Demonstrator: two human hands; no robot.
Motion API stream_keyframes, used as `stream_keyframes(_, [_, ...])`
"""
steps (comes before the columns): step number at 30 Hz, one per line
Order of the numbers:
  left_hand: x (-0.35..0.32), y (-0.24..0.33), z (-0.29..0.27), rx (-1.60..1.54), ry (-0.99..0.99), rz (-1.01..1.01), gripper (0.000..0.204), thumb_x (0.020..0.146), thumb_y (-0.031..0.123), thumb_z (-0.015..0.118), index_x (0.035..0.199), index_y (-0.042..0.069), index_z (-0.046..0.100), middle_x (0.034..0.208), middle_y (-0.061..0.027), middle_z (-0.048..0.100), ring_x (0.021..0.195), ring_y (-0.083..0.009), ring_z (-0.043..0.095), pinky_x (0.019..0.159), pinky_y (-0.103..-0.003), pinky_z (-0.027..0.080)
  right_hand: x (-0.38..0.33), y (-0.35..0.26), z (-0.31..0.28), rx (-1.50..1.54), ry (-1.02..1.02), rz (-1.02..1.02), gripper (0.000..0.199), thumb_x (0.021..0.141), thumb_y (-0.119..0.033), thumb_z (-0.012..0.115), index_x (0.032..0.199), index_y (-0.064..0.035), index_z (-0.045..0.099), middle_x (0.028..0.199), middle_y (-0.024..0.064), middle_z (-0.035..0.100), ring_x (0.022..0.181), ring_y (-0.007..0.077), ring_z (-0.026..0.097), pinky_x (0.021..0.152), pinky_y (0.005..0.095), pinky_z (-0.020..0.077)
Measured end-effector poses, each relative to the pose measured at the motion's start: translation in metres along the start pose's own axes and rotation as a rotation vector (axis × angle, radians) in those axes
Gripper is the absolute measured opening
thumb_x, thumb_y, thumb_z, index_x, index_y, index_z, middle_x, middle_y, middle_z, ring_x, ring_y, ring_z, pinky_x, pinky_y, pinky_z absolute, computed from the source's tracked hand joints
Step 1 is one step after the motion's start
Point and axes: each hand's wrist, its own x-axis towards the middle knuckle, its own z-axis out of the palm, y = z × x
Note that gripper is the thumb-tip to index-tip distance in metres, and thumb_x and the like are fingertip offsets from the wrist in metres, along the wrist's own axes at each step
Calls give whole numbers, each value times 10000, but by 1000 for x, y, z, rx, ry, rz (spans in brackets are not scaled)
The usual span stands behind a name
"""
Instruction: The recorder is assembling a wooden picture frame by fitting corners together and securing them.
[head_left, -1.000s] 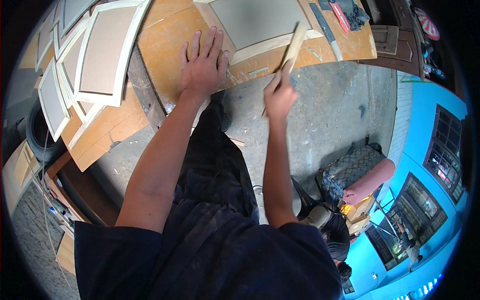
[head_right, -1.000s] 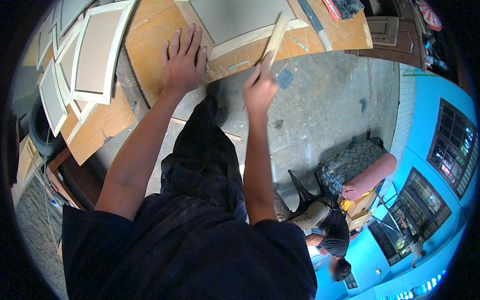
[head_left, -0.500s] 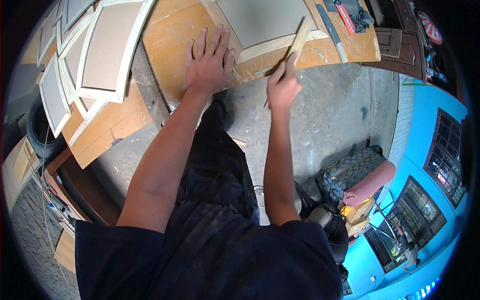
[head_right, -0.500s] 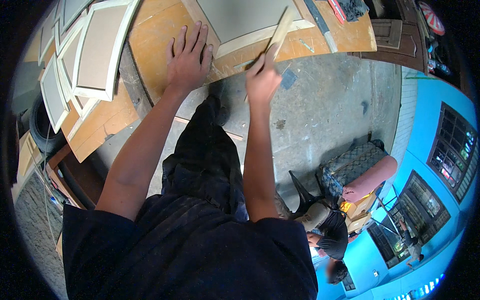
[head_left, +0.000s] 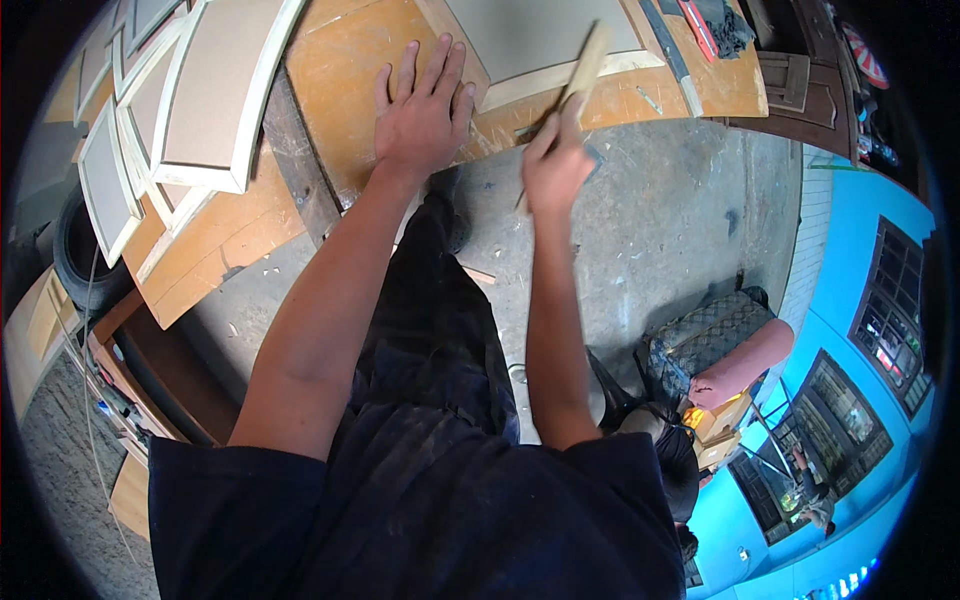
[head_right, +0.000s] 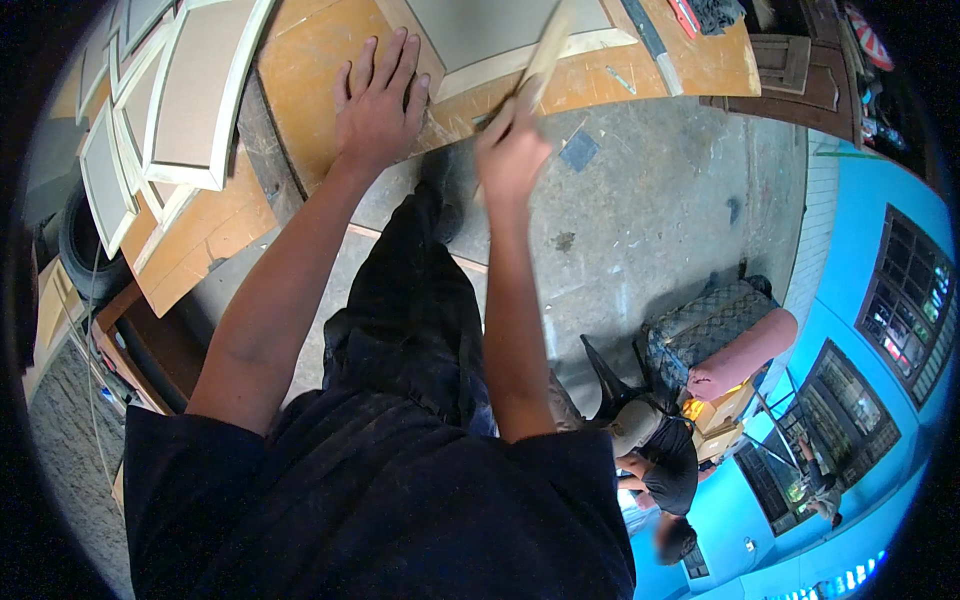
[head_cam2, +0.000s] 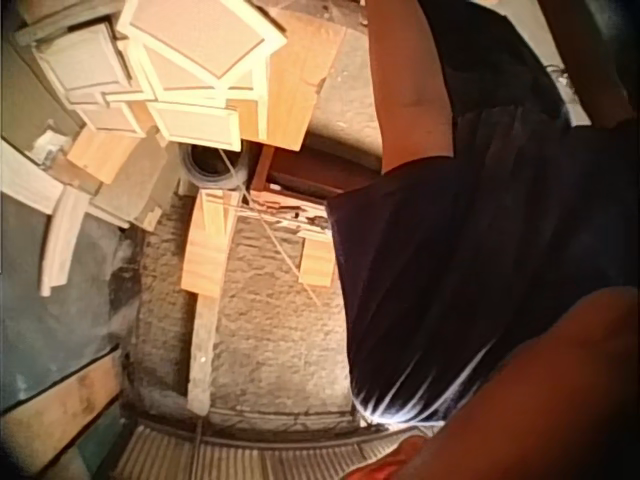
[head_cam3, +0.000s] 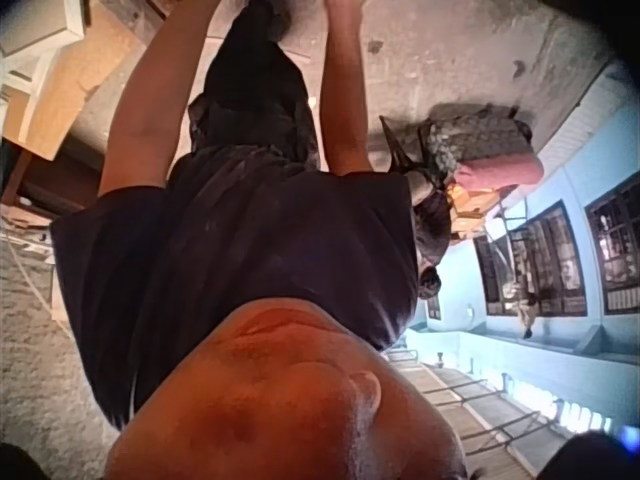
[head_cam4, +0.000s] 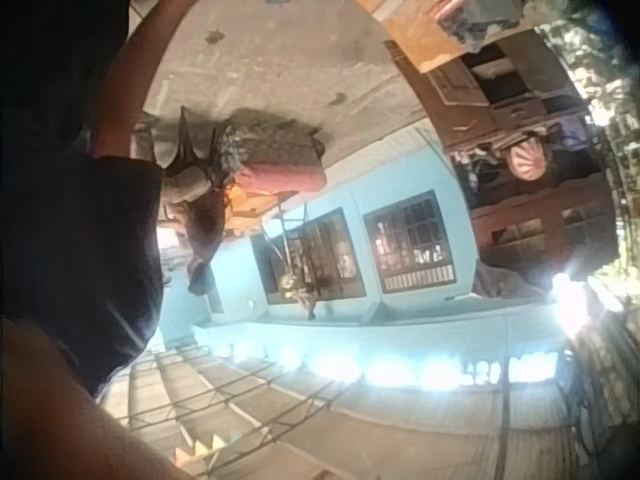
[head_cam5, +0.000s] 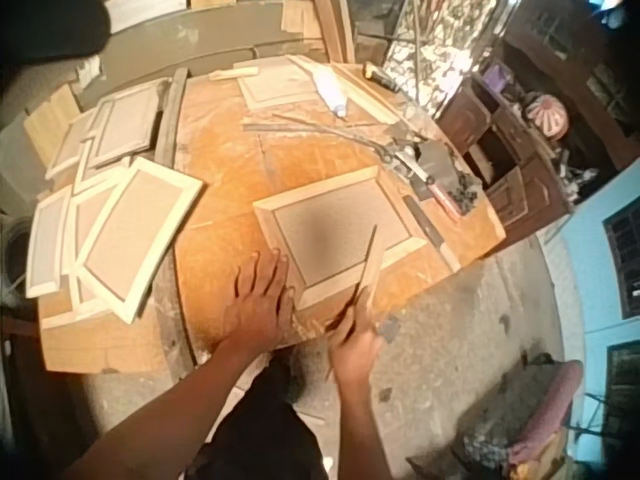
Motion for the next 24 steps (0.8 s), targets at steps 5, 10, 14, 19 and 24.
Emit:
stream_keyframes(5, [-3,-5,-3,12,12,23,548,1039,416,382,1546,212,352,1611,-4,323,1486,-294,270,1186,-530,163,-115,-39,-6,10,-172,-74,541,916,-33,558,1446,23,467,650,202,586,556,351,617,518,452,485])
stream_keyframes(10, [0,-4,2,10,9,17,544,1036,413,381,1541,210,363,1614,4,317,1490,-298,263,1193,-535,153,-22,-10,2,-115,-147,16,516,935,-71,550,1433,39,471,683,213,609,582,350,632,526,429,501])
stream_keyframes(14, [-1,-3,-1,-5,4,21,543,1034,413,384,1533,200,378,1615,10,314,1493,-301,255,1198,-544,140,-91,-25,10,-99,-162,-82,535,938,-86,551,1449,35,450,678,223,600,590,377,628,513,431,500])
stream_keyframes(19, [-2,-7,0,32,16,29,534,1043,399,376,1544,213,357,1613,5,320,1485,-295,272,1189,-533,155,-106,-39,-1,-43,-236,-104,544,936,-94,564,1448,45,443,732,253,597,574,379,608,512,451,507])
stream_keyframes(24, [-2,-2,0,28,11,30,533,1043,395,372,1543,210,359,1612,7,321,1486,-298,270,1187,-534,159,-49,-29,11,-6,-213,8,543,928,-69,577,1448,27,453,709,231,595,585,394,611,519,458,507])
